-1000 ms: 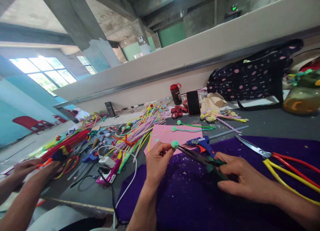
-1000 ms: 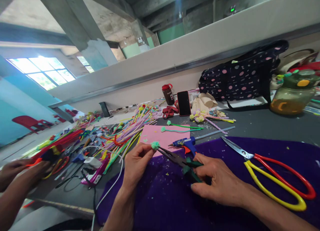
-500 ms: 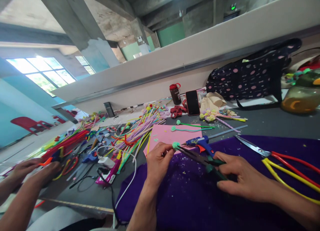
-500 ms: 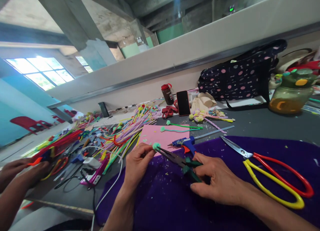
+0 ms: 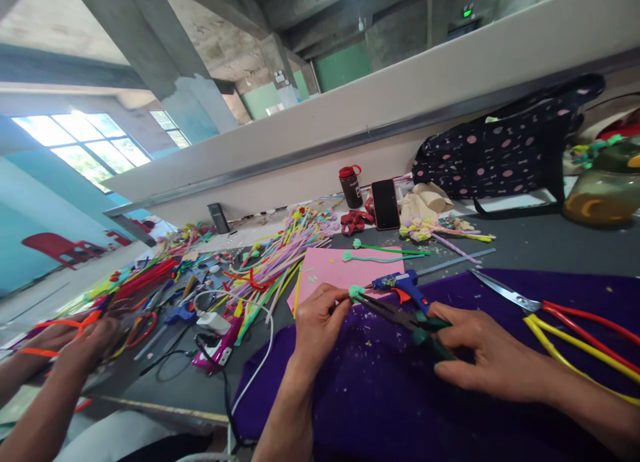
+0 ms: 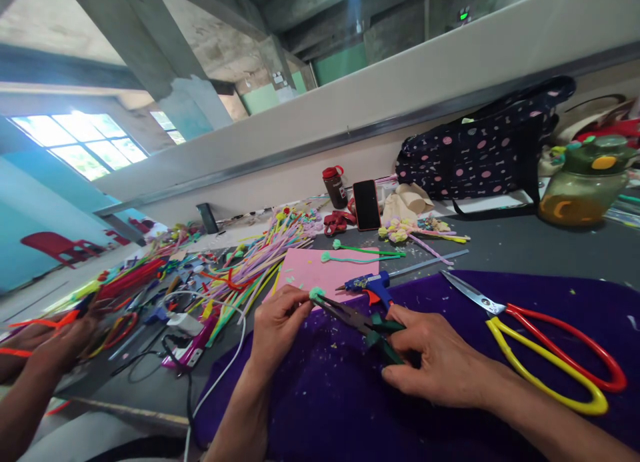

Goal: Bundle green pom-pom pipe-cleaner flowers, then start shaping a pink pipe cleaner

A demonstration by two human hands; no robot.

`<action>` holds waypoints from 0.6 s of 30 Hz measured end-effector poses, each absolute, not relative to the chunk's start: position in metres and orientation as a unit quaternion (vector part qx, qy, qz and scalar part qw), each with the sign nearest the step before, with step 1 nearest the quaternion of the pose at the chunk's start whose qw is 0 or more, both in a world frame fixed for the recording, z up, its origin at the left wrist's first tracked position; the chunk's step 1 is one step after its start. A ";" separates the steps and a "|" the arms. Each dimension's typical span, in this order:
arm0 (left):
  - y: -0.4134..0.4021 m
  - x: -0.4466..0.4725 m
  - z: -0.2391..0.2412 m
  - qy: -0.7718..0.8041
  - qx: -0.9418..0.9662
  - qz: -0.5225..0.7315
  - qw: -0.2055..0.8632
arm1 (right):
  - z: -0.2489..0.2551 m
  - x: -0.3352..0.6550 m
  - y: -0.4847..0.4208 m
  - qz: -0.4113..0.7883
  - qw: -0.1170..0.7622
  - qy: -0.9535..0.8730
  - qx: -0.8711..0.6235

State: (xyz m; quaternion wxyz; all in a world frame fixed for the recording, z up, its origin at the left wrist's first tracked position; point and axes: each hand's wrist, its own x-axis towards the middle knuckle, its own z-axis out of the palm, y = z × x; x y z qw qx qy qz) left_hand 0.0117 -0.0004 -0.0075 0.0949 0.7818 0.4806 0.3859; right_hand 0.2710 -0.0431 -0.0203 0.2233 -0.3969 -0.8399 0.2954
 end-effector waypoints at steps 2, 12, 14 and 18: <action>0.000 0.012 -0.008 0.484 0.782 0.382 0.093 | -0.021 0.270 -0.044 0.290 0.221 -0.840 -0.402; -0.001 0.015 -0.008 0.495 0.782 0.366 0.095 | -0.028 0.268 -0.045 0.266 0.222 -0.858 -0.379; -0.001 0.015 -0.008 0.496 0.784 0.360 0.099 | -0.029 0.268 -0.044 0.267 0.222 -0.860 -0.374; -0.001 0.014 -0.009 0.501 0.785 0.348 0.105 | -0.026 0.269 -0.045 0.275 0.211 -0.861 -0.371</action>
